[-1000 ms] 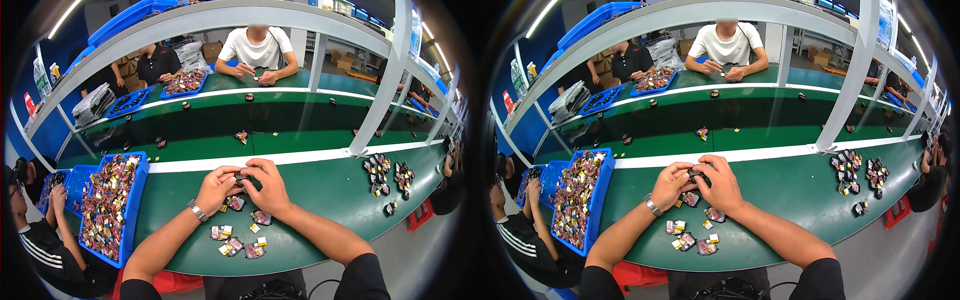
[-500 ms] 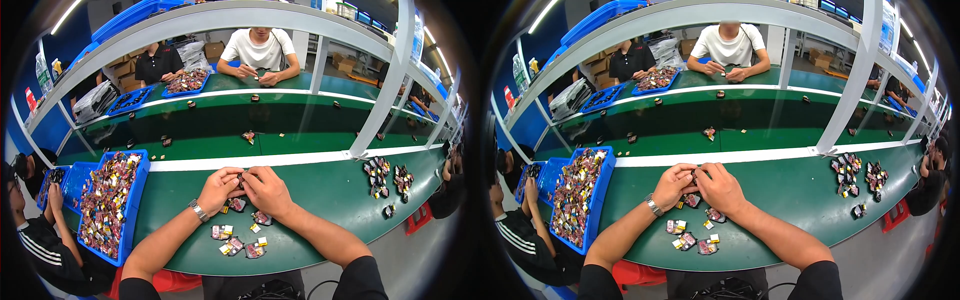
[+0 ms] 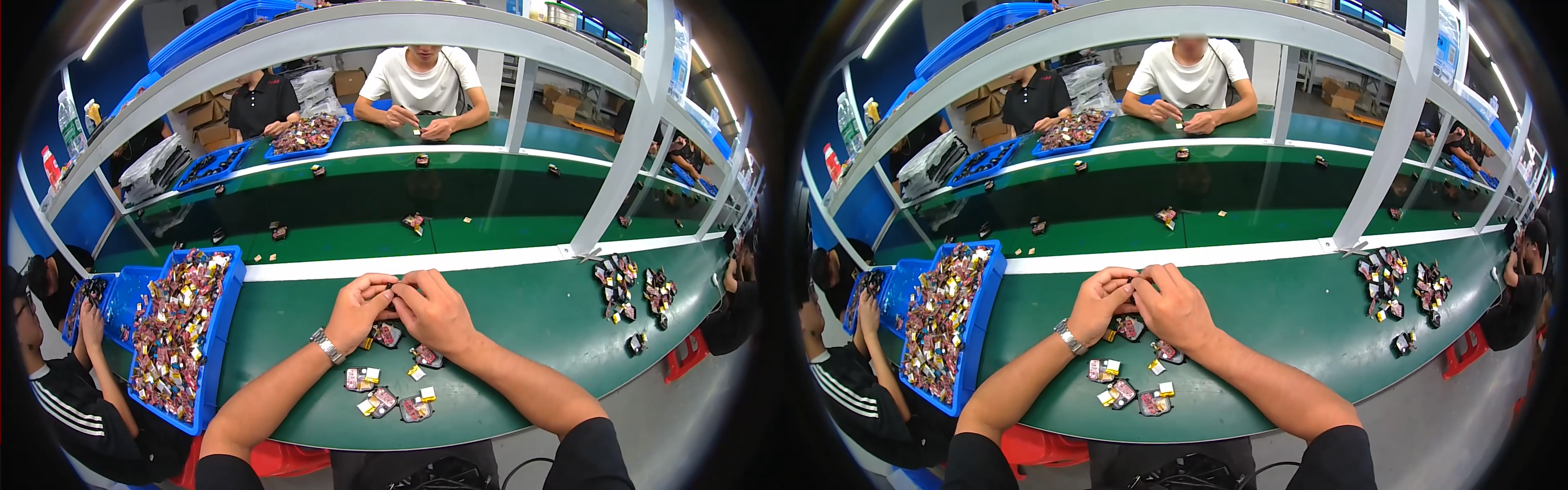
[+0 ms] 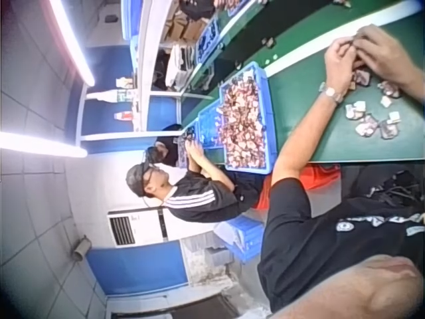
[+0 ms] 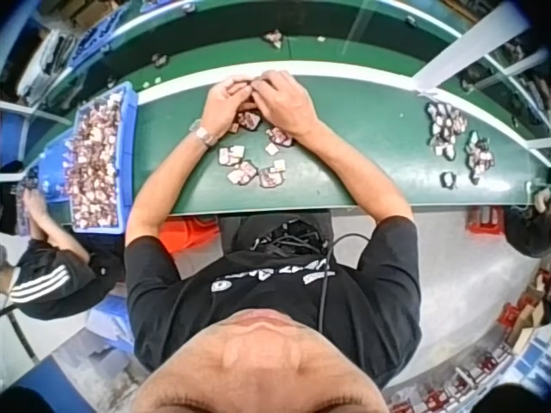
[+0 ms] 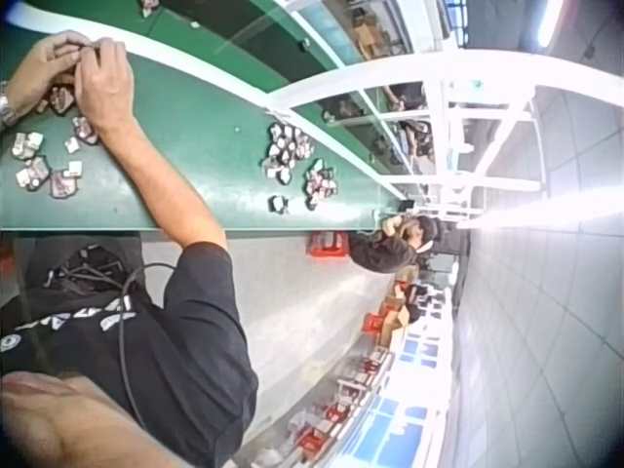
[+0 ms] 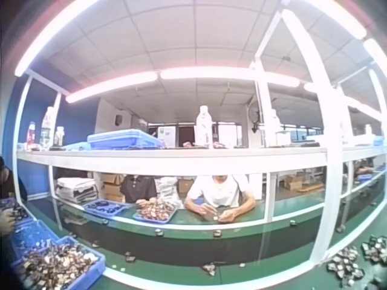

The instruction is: Manually assemble small electronic components at a factory workbench.

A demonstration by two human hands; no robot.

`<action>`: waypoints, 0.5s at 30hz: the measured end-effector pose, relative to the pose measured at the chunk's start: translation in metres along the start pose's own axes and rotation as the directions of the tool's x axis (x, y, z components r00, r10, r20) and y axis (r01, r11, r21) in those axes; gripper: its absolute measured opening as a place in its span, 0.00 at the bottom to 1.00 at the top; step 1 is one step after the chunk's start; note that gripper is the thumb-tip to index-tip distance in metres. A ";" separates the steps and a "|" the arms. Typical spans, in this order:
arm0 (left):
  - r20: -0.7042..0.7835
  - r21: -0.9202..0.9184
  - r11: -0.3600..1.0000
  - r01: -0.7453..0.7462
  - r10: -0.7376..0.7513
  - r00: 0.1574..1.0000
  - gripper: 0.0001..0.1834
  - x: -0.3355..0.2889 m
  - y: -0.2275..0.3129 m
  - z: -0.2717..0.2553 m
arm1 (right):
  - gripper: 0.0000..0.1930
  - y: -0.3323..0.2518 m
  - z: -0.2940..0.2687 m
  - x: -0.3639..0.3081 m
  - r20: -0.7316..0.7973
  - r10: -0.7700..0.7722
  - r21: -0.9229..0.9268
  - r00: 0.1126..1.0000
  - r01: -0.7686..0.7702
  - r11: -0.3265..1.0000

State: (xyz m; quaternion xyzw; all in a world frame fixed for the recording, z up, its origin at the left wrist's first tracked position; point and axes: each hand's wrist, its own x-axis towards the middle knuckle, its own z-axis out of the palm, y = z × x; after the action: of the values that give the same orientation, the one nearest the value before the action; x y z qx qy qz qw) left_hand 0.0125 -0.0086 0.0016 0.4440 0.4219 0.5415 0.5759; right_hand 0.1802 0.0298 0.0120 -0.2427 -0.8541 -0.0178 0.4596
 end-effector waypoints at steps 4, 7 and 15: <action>-0.041 0.132 0.990 -0.043 0.049 0.998 0.13 0.002 -0.008 -0.002 | 0.09 0.002 -0.001 0.002 0.113 0.314 0.349 0.943 -0.334 0.876; -0.065 0.221 0.975 -0.029 0.044 0.997 0.12 0.001 -0.006 0.000 | 0.09 0.006 0.002 -0.003 0.287 0.471 0.459 0.834 -0.551 0.697; -0.084 0.305 0.946 -0.109 0.141 0.986 0.10 0.000 -0.013 0.004 | 0.09 0.003 0.004 -0.004 0.304 0.509 0.493 0.805 -0.590 0.639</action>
State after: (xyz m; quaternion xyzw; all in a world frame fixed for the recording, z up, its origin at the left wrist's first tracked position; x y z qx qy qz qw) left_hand 0.0192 -0.0092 -0.0100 0.5231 0.4994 0.5293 0.4436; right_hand 0.1806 0.0323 0.0064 -0.3442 -0.7339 0.3936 0.4336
